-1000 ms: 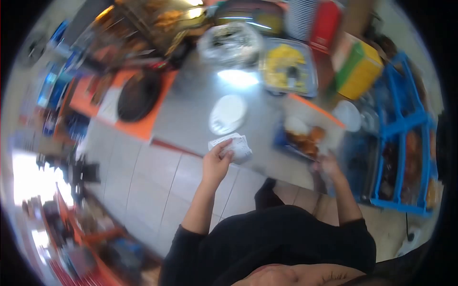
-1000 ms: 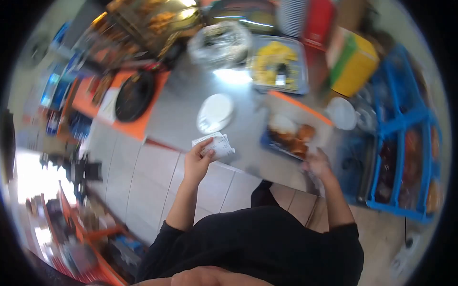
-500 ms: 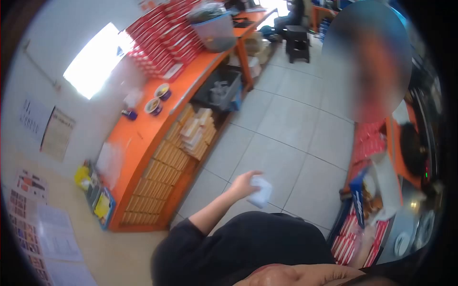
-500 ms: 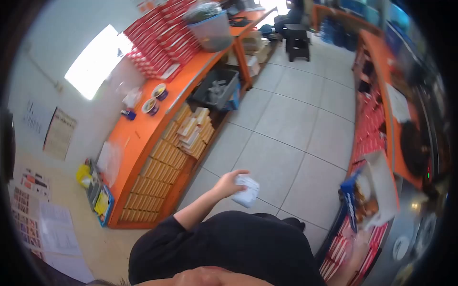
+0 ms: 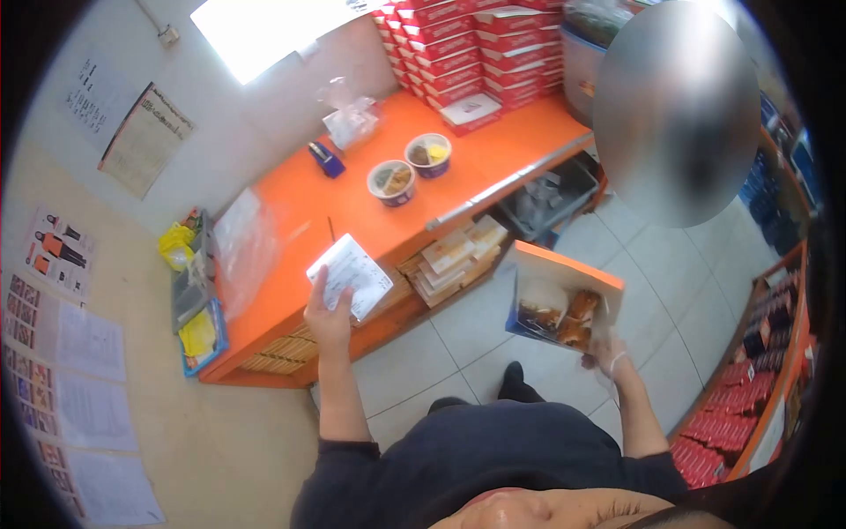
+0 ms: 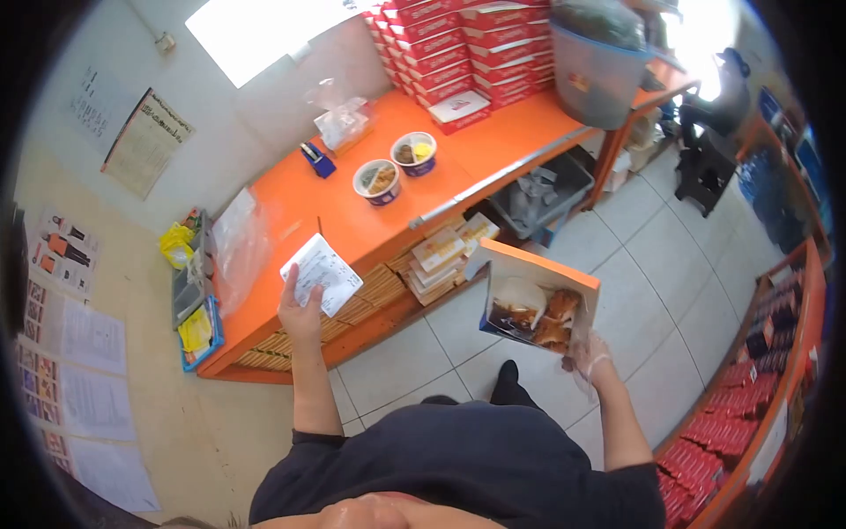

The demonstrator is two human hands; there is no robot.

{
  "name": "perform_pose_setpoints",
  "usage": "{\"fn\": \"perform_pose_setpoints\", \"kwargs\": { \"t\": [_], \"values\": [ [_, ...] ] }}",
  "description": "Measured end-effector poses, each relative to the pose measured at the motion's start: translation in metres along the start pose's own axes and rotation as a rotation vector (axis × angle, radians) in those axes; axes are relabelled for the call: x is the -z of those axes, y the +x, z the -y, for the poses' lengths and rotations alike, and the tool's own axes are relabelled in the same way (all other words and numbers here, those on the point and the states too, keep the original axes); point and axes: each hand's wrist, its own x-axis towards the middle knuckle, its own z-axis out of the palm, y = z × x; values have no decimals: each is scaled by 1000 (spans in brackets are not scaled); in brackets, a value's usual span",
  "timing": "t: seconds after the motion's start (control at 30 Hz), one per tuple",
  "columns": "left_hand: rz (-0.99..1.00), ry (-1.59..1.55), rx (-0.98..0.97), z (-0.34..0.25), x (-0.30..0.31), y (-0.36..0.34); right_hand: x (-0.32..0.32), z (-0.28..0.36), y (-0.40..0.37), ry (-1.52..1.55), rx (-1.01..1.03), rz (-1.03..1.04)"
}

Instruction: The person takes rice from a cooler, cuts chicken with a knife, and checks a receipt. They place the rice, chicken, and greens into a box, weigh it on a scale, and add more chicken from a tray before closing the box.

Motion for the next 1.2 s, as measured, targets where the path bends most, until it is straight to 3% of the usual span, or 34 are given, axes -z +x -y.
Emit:
{"fn": "perform_pose_setpoints", "kwargs": {
  "t": [0.07,0.1,0.13,0.17,0.2,0.23,0.27,0.3,0.33,0.37,0.4,0.43,0.47,0.53,0.57,0.63,0.7,0.77,0.83,0.87,0.93,1.0,1.03,1.1,1.13,1.2],
  "values": [
    [-34,-19,39,22,5,43,-25,56,55,-597,99,162],
    [1,37,45,42,5,62,-41,66,87,-620,105,178],
    [-22,41,65,69,4,81,-64,66,126,-579,302,209],
    [65,153,263,101,1,97,-82,72,154,-531,494,243],
    [158,260,467,138,2,105,-107,111,163,-763,559,289],
    [187,575,320,194,5,103,-144,153,168,-990,617,339],
    [228,885,157,243,12,99,-183,171,177,-817,460,374],
    [291,774,349,267,16,101,-221,189,196,-645,319,384],
    [290,770,361,261,17,115,-259,193,216,-602,367,439],
    [248,647,547,234,16,125,-296,221,210,-414,215,399],
    [203,520,730,221,14,129,-328,231,221,-1095,600,444],
    [66,528,519,238,13,121,-356,249,220,-1100,499,450],
    [56,524,524,255,14,120,-387,237,244,-1139,509,433],
    [-198,554,28,282,21,119,-441,186,302,-923,633,223],
    [-168,167,660,284,29,117,-448,201,301,-920,633,231],
    [-144,183,762,273,43,129,-451,244,275,-441,45,372],
    [-121,194,868,284,60,123,-447,273,246,-307,9,374],
    [-426,353,525,323,95,113,-449,262,258,-165,-2,358],
    [-658,15,530,275,121,129,-452,203,297,-731,595,359],
    [-652,18,520,240,122,143,-442,210,290,-720,598,354],
    [-621,-201,343,170,112,164,-409,237,260,-453,219,738],
    [-333,-216,220,135,59,167,-390,234,246,-282,580,743],
    [-175,-204,210,113,26,170,-365,258,231,-269,576,690],
    [31,-370,193,92,-40,171,-301,319,193,216,503,1020],
    [114,-465,129,78,-76,171,-277,313,189,478,375,950],
    [303,-582,115,39,-141,161,-207,310,178,532,513,672]
  ]
}}
